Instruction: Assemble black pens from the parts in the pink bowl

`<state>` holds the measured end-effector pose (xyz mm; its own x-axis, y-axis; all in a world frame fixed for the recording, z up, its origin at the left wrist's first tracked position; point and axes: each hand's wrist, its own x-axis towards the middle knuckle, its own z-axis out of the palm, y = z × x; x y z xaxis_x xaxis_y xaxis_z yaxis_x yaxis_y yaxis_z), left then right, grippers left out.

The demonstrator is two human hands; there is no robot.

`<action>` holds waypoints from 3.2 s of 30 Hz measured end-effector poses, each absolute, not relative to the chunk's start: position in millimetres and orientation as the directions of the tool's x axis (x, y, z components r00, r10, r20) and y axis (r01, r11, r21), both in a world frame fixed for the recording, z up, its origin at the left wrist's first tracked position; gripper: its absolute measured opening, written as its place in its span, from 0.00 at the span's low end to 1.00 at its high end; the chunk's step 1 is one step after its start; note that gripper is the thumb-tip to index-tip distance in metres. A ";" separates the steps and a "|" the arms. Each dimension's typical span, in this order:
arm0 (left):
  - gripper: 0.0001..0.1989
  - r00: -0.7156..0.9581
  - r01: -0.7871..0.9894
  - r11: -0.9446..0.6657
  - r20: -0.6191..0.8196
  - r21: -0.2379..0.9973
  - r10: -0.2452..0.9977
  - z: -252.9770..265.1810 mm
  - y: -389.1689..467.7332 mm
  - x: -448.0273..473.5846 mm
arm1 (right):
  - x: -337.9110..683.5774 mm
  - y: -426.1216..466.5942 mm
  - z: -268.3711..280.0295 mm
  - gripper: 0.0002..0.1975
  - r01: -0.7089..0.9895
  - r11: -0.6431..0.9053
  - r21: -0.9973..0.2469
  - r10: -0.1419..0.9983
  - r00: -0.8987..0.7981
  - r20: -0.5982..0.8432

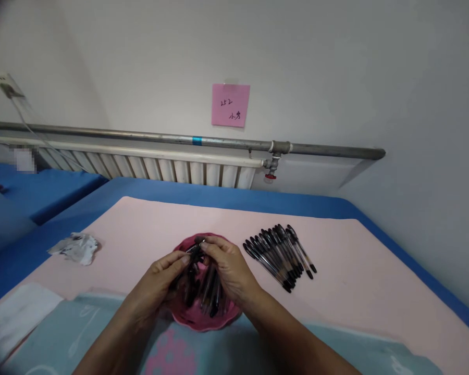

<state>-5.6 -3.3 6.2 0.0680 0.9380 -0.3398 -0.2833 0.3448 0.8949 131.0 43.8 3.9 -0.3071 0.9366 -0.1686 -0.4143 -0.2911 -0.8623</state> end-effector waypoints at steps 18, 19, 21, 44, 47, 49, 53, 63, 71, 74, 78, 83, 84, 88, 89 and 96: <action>0.12 -0.089 0.405 -0.091 0.138 0.910 0.986 3.4 -6.5 -6.9 | 133.0 45.2 -0.3 0.09 -0.347 -0.187 -0.919 0.968 -0.223 -0.113; 0.12 -0.095 0.384 -0.066 0.110 0.921 0.989 2.9 -5.3 -7.9 | 132.8 46.0 -0.6 0.09 -0.339 -0.188 -0.922 0.966 -0.234 -0.111; 0.13 -0.103 0.313 -0.022 0.057 0.949 0.993 2.1 -2.8 -10.6 | 132.8 47.5 -0.6 0.10 -0.323 -0.177 -0.930 0.966 -0.237 -0.101; 0.15 -0.318 -0.162 0.135 -0.181 0.977 0.931 3.1 9.3 -40.7 | 144.7 62.1 -10.8 0.09 -0.158 -0.085 -0.984 0.984 -0.171 -0.058; 0.14 -0.345 -0.186 0.122 -0.182 0.975 0.921 3.4 9.5 -43.5 | 146.8 60.1 -5.7 0.07 -0.022 0.004 -1.000 0.980 -0.197 0.009; 0.13 -0.357 -0.199 0.126 -0.191 0.972 0.914 4.2 9.7 -43.3 | 145.5 55.9 -3.2 0.06 0.143 0.119 -0.983 0.954 -0.290 0.073; 0.12 -0.354 -0.208 0.132 -0.200 0.969 0.914 3.8 10.7 -39.9 | 135.4 45.8 -4.9 0.11 0.425 0.444 -0.789 0.810 -0.567 0.150; 0.10 -0.324 -0.192 0.115 -0.174 0.975 0.930 0.7 11.1 -35.0 | 115.6 39.6 -16.1 0.08 0.582 0.656 -0.481 0.712 -0.688 0.139; 0.12 -0.195 -0.133 0.162 -0.186 0.978 0.963 7.7 5.0 -26.5 | 132.0 59.4 -6.9 0.14 -0.126 -0.036 -0.991 0.972 -0.234 -0.005; 0.13 -0.085 -0.085 0.178 -0.185 0.980 0.979 3.0 3.4 -21.7 | 139.0 64.5 -0.2 0.22 -0.345 -0.111 -0.932 0.985 -0.162 -0.057; 0.12 -0.032 -0.049 0.124 -0.125 0.991 0.992 -6.8 3.7 -18.0 | 140.6 65.0 5.4 0.25 -0.426 -0.092 -0.900 0.990 -0.136 -0.037; 0.12 -0.037 -0.009 0.112 -0.112 0.994 0.993 -10.1 3.8 -17.7 | 137.1 61.6 6.0 0.24 -0.404 -0.079 -0.912 0.985 -0.170 -0.010; 0.12 -0.041 -0.010 0.107 -0.108 0.994 0.993 -9.5 3.7 -17.8 | 136.9 61.4 6.1 0.24 -0.399 -0.069 -0.914 0.987 -0.160 -0.004; 0.12 -0.043 -0.025 0.117 -0.118 0.993 0.992 -6.9 3.2 -17.2 | 137.4 62.5 6.3 0.25 -0.412 -0.023 -0.911 0.997 -0.073 0.008; 0.11 -0.042 -0.027 0.118 -0.119 0.993 0.992 -6.5 3.0 -16.9 | 137.5 62.7 6.0 0.24 -0.408 -0.021 -0.913 0.997 -0.070 0.008; 0.10 -0.016 0.015 0.121 -0.121 0.993 0.993 -8.1 2.1 -15.6 | 133.1 55.7 1.7 0.24 -0.295 -0.016 -0.956 0.985 -0.171 0.036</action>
<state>-15.6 2.1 -8.1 -0.0156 0.9926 -0.1206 0.0149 0.1208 0.9926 133.1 55.7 1.7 -0.1709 0.9846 0.0364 -0.2945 -0.0158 -0.9555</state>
